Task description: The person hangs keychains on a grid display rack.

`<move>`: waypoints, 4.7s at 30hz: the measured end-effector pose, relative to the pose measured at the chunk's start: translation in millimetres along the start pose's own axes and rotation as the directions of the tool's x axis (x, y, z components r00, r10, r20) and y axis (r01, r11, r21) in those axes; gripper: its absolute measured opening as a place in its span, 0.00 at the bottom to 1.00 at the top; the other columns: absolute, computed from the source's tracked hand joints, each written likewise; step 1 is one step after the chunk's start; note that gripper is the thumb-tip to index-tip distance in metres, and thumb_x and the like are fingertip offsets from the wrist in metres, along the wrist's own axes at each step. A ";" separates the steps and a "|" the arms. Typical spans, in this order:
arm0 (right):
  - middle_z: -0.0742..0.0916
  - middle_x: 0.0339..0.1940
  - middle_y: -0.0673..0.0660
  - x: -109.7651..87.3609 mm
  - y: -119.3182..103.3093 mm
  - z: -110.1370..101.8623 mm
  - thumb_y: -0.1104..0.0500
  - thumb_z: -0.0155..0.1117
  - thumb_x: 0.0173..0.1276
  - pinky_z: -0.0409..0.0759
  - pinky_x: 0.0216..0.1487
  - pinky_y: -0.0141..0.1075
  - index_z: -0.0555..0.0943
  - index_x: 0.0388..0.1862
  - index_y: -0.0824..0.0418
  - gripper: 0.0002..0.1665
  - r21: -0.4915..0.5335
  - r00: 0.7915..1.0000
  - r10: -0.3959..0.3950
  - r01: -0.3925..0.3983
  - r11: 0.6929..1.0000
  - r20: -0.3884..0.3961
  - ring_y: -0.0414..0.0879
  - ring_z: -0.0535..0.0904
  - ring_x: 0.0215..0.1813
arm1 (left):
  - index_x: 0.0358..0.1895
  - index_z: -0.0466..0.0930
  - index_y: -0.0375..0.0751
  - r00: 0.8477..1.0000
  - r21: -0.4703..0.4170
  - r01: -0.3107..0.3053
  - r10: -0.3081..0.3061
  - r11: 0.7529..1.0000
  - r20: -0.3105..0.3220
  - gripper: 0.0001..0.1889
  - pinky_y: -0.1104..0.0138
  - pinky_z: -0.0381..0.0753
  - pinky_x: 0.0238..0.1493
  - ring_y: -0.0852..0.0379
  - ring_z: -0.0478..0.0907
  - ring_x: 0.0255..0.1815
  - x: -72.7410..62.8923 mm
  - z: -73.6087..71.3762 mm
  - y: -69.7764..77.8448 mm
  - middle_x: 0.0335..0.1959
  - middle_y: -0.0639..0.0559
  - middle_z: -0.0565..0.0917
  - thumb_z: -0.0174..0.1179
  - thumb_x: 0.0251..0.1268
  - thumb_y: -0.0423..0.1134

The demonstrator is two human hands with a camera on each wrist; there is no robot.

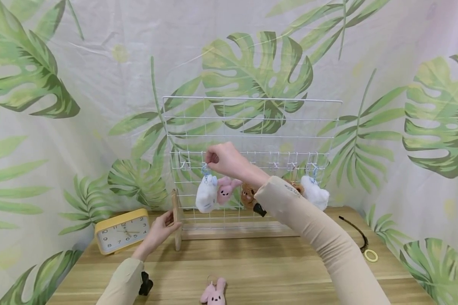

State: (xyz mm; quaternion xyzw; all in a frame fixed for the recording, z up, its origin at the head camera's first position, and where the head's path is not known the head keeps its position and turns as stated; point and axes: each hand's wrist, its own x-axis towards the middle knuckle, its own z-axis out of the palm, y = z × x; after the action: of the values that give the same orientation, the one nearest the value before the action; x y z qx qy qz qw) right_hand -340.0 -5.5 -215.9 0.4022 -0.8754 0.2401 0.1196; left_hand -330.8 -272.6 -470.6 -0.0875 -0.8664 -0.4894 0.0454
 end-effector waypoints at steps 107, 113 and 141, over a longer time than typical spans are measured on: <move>0.89 0.31 0.53 41.9 -26.4 32.9 0.65 0.64 0.66 0.77 0.35 0.21 0.84 0.31 0.58 0.05 0.130 0.999 -0.024 0.020 0.991 0.030 0.37 0.80 0.32 | 0.74 0.54 0.23 1.000 -0.045 0.001 0.000 0.999 0.025 0.33 0.49 0.77 0.67 0.32 0.65 0.73 -6.0 0.5 5.0 0.72 0.25 0.65 0.56 0.74 0.36; 0.89 0.31 0.53 46.7 -21.4 34.9 0.66 0.63 0.66 0.76 0.35 0.21 0.83 0.30 0.58 0.06 0.105 0.999 -0.025 0.023 0.994 0.020 0.38 0.81 0.32 | 0.74 0.53 0.22 1.000 -0.050 -0.004 0.005 0.999 0.015 0.34 0.50 0.77 0.67 0.31 0.64 0.73 -4.0 -0.3 3.9 0.72 0.24 0.64 0.56 0.74 0.35; 0.90 0.38 0.57 -71.9 8.3 26.6 0.62 0.68 0.66 0.86 0.39 0.25 0.83 0.37 0.61 0.03 0.279 0.998 -0.011 0.029 0.960 -0.066 0.41 0.87 0.36 | 0.74 0.56 0.23 1.000 -0.005 0.002 -0.002 1.000 -0.001 0.31 0.48 0.76 0.68 0.31 0.66 0.72 0.0 -4.8 0.4 0.71 0.24 0.66 0.55 0.74 0.34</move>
State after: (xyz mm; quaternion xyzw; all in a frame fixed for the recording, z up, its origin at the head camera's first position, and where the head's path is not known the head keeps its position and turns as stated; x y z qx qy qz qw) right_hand -300.2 31.9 -270.3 0.4162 -0.8241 0.3730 0.0919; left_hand -330.8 -276.5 -467.7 -0.0864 -0.8653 -0.4917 0.0449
